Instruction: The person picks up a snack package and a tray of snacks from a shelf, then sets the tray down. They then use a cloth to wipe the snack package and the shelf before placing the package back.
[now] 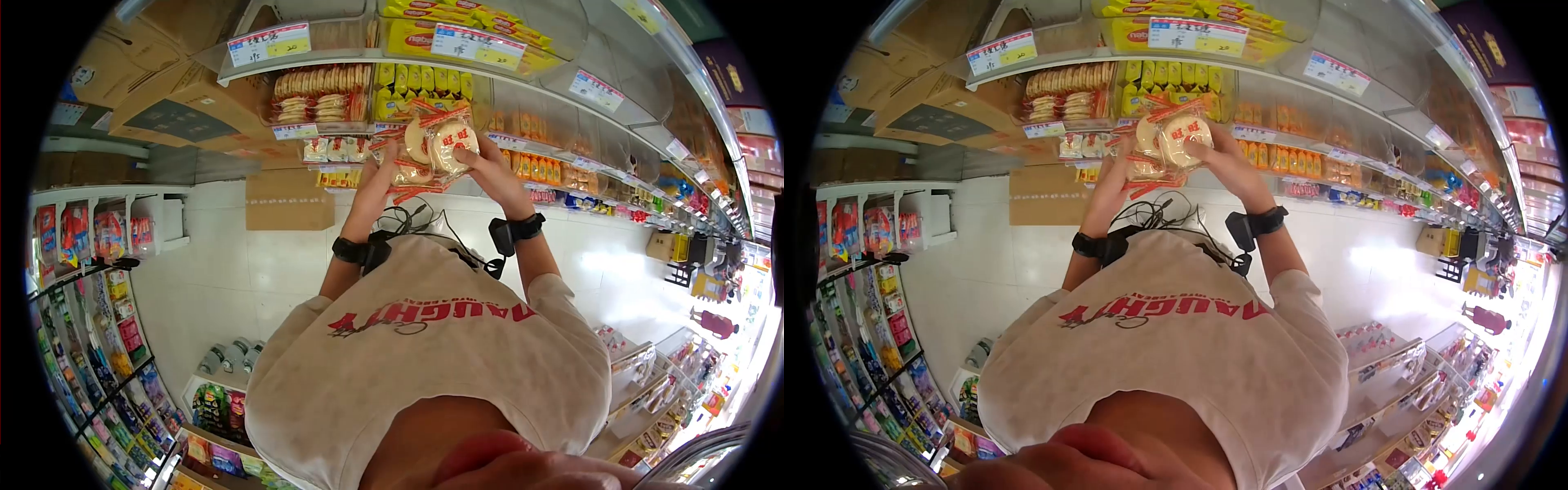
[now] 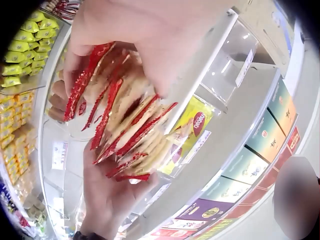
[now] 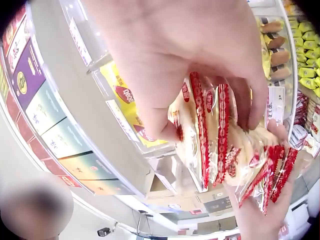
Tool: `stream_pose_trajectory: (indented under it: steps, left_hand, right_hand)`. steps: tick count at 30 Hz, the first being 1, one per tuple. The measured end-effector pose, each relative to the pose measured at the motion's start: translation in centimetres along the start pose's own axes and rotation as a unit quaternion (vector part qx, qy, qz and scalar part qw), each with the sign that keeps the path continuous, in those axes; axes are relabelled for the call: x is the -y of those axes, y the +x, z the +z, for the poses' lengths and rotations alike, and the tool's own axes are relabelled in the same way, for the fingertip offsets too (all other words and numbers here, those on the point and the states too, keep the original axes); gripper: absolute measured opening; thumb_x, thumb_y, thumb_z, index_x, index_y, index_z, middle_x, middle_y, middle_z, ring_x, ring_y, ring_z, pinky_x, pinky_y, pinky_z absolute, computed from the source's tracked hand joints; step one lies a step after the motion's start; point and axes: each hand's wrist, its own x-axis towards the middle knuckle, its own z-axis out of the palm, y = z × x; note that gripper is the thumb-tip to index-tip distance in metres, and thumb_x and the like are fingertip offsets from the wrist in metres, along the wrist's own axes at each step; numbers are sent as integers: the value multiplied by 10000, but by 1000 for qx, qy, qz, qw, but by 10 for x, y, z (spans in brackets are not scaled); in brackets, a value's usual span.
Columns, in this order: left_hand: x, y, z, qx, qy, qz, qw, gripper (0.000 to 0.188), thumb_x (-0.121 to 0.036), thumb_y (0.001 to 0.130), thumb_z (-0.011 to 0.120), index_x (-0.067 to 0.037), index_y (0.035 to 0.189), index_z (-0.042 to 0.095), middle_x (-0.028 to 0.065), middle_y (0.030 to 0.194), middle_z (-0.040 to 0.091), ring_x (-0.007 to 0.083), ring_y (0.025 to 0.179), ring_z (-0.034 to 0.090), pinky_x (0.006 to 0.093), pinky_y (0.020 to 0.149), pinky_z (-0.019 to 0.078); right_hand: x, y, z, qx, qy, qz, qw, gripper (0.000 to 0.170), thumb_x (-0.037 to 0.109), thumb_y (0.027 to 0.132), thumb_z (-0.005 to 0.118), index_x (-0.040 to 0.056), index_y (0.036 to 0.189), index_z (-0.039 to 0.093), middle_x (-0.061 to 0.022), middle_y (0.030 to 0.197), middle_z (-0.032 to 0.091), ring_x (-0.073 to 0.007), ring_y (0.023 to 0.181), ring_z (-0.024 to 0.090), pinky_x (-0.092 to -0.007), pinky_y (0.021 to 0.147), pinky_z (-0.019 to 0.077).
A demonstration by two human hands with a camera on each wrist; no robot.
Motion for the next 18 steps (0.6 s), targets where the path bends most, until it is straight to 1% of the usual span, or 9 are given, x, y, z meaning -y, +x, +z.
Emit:
stream_pose_trajectory:
  steps: [1,5,8,10,12,14,15,16,18]
  left_hand:
    - [11,6,-12,-6,11,-25,1000,563,-438,1037,547,52,1313,534,94,1207,647,128,1067,608,293,901,506]
    - [26,8,-31,-11,-10,-20,1000,633,-513,1053,461,57,1323,520,90,1178,636,126,1036,585,294,911,490]
    - [5,-5,-28,-11,-44,-57,997,644,-525,1051,457,49,1339,512,100,1200,626,131,1069,571,302,935,477]
    - [20,-9,-41,4,28,9,1000,638,-519,1049,465,15,1398,478,99,1279,598,153,1158,571,300,965,476]
    - [31,-7,-46,-5,-122,-85,989,641,-508,1049,469,-2,1442,439,96,1341,571,171,1218,563,314,994,477]
    - [28,-7,-56,142,-32,35,989,679,-423,1018,567,-24,1515,333,98,1386,534,227,1275,529,358,1043,462]
    - [27,-7,-56,176,-53,33,982,707,-412,1005,594,-33,1531,312,97,1408,519,242,1293,520,376,1057,458]
    - [26,-8,-56,210,-73,30,974,739,-401,993,622,-42,1547,290,96,1430,503,257,1311,511,394,1072,454]
    - [22,-9,-50,194,-241,-99,946,756,-441,973,634,-56,1539,312,91,1474,478,262,1327,509,422,1083,452]
  right_hand:
    - [-14,7,-1,-53,-45,-16,997,684,223,913,734,-35,1460,415,-123,1350,590,-174,1219,559,-326,1045,440]
    - [-24,4,18,-44,-66,-15,997,672,219,923,725,-35,1463,414,-124,1387,555,-182,1259,525,-332,1062,424]
    - [-28,1,38,-23,-68,-14,997,640,200,930,717,-11,1461,429,-109,1384,555,-180,1261,516,-339,1061,420]
    - [-27,0,49,-17,-59,-16,998,629,194,932,713,-3,1461,436,-102,1373,563,-178,1249,524,-344,1059,422]
    - [-25,-3,51,2,-72,-8,997,616,191,937,707,-4,1457,440,-100,1368,565,-172,1245,527,-348,1057,424]
    - [-22,-10,53,11,-72,-7,997,614,192,937,707,-2,1456,442,-100,1366,566,-170,1242,529,-345,1054,426]
    - [-23,-14,51,8,-68,-4,998,616,192,940,703,1,1461,436,-100,1369,563,-168,1243,528,-341,1052,428]
    - [-25,-17,47,7,-65,-1,998,617,192,943,700,4,1466,430,-100,1372,560,-167,1243,527,-337,1049,429]
    - [-24,-22,47,-8,-60,-22,998,622,193,952,690,11,1479,414,-100,1380,552,-164,1244,525,-330,1042,434]
